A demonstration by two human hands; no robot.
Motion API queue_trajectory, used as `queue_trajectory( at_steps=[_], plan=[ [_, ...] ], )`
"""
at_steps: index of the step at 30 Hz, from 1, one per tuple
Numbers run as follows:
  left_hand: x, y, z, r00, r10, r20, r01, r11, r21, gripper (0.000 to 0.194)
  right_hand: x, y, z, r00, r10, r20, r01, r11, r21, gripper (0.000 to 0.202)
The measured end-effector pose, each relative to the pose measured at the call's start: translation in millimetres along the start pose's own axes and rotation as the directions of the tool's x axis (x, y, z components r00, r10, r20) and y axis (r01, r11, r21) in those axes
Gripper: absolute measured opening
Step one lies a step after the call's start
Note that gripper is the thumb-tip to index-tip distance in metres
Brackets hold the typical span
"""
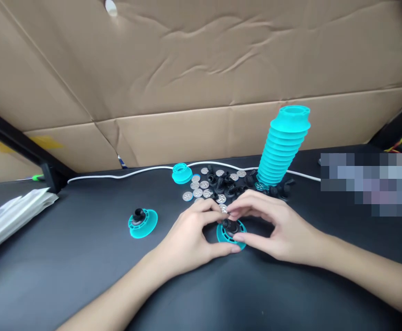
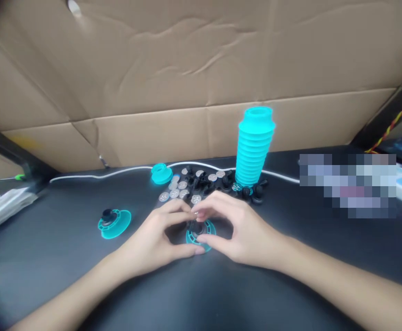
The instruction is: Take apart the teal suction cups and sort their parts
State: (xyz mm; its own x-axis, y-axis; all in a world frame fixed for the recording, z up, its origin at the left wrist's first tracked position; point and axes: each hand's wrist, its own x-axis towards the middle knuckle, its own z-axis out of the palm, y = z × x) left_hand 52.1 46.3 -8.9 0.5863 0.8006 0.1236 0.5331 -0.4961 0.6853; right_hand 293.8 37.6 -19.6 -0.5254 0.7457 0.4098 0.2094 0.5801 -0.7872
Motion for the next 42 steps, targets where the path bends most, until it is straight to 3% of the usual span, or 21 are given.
queue_trajectory(
  at_steps=[6, 20, 29, 34, 37, 42],
  plan=[
    [1.1, 1.2, -0.4, 1.0, 0.019, -0.014, -0.018, 1.0, 0.021, 0.036, 1.9, -0.6, 5.3, 0.996, -0.078, -0.035, 0.072, 0.986, -0.149, 0.032],
    [1.5, 1.4, 2.7, 1.0, 0.005, -0.005, -0.005, 1.0, -0.024, 0.028, -2.1, -8.0, 4.2, 0.988, -0.123, 0.095, 0.142, 0.966, -0.218, 0.03],
    [0.8, 3.9, -3.2, 0.999, 0.031, 0.013, -0.031, 1.0, -0.001, 0.025, -5.8, -15.0, 11.9, 0.983, -0.148, 0.108, 0.17, 0.958, -0.229, 0.027],
    [0.0, 3.5, -4.8, 0.999, 0.052, 0.01, -0.052, 0.999, 0.004, 0.026, -2.4, -16.4, 6.3, 0.998, -0.045, 0.043, 0.051, 0.988, -0.143, 0.007],
    [-0.5, 2.4, -5.0, 0.999, 0.045, 0.022, -0.045, 0.999, 0.01, 0.034, -0.6, -13.0, -0.4, 0.999, 0.027, 0.025, -0.025, 0.998, -0.061, 0.018],
    [-1.6, 2.1, -4.1, 0.998, 0.044, 0.048, -0.046, 0.999, 0.028, 0.039, 0.3, -8.5, -8.2, 0.991, 0.08, 0.105, -0.091, 0.99, 0.105, 0.028]
  ],
)
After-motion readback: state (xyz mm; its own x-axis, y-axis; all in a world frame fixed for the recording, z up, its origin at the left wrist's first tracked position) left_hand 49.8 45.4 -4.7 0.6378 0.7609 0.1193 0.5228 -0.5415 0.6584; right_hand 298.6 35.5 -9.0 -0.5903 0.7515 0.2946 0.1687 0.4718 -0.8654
